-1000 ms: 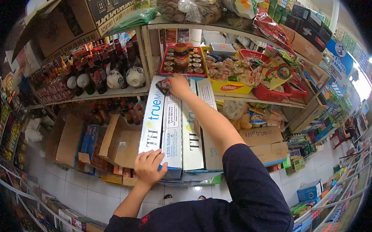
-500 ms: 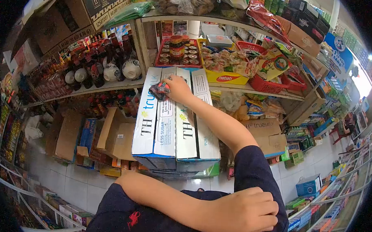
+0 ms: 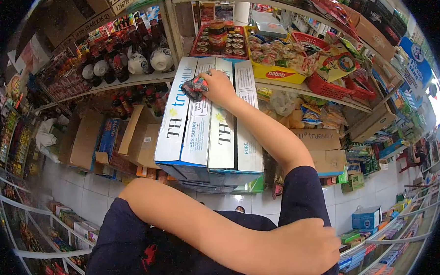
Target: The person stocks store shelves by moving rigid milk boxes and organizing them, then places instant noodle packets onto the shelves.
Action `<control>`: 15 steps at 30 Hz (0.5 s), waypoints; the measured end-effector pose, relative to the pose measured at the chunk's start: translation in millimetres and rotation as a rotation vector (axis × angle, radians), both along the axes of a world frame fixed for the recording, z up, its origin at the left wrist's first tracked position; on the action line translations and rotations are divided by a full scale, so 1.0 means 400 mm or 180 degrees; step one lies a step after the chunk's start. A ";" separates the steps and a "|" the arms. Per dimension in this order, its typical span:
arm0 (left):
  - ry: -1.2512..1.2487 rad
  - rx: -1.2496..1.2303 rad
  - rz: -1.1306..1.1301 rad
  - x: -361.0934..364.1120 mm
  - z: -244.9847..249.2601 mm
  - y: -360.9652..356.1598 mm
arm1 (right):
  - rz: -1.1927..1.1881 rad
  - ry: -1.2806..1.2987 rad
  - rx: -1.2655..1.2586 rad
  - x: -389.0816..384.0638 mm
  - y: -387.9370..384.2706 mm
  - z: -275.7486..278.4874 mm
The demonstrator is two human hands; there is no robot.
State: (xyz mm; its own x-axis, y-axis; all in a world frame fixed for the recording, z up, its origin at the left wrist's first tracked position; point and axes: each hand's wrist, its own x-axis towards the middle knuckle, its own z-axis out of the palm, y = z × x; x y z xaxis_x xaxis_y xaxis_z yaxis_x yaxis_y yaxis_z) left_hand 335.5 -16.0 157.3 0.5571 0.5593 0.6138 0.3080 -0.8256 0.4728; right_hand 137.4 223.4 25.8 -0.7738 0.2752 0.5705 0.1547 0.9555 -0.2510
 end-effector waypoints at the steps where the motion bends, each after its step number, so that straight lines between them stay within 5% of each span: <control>1: -0.0291 -0.0100 -0.0289 0.009 -0.006 -0.003 | -0.0002 0.0008 0.0000 0.002 0.002 -0.003; 3: -0.0930 -0.0473 -0.0966 0.023 -0.007 -0.027 | 0.0074 0.0006 -0.0006 0.009 0.006 -0.008; 6: -0.0479 -0.0798 -0.2381 -0.022 0.071 -0.060 | 0.0191 -0.0011 -0.0083 0.035 0.004 0.001; 7: -0.0886 -0.1055 -0.2436 -0.016 0.062 -0.058 | 0.0177 -0.0003 -0.0087 0.042 -0.002 0.004; 10: -0.0739 0.0165 -0.1084 -0.017 0.014 0.006 | 0.0114 -0.0086 -0.0092 0.063 -0.005 0.017; 15: -0.0510 -0.0655 -0.1728 -0.006 -0.045 0.087 | 0.0122 -0.0100 -0.0101 0.063 -0.005 0.006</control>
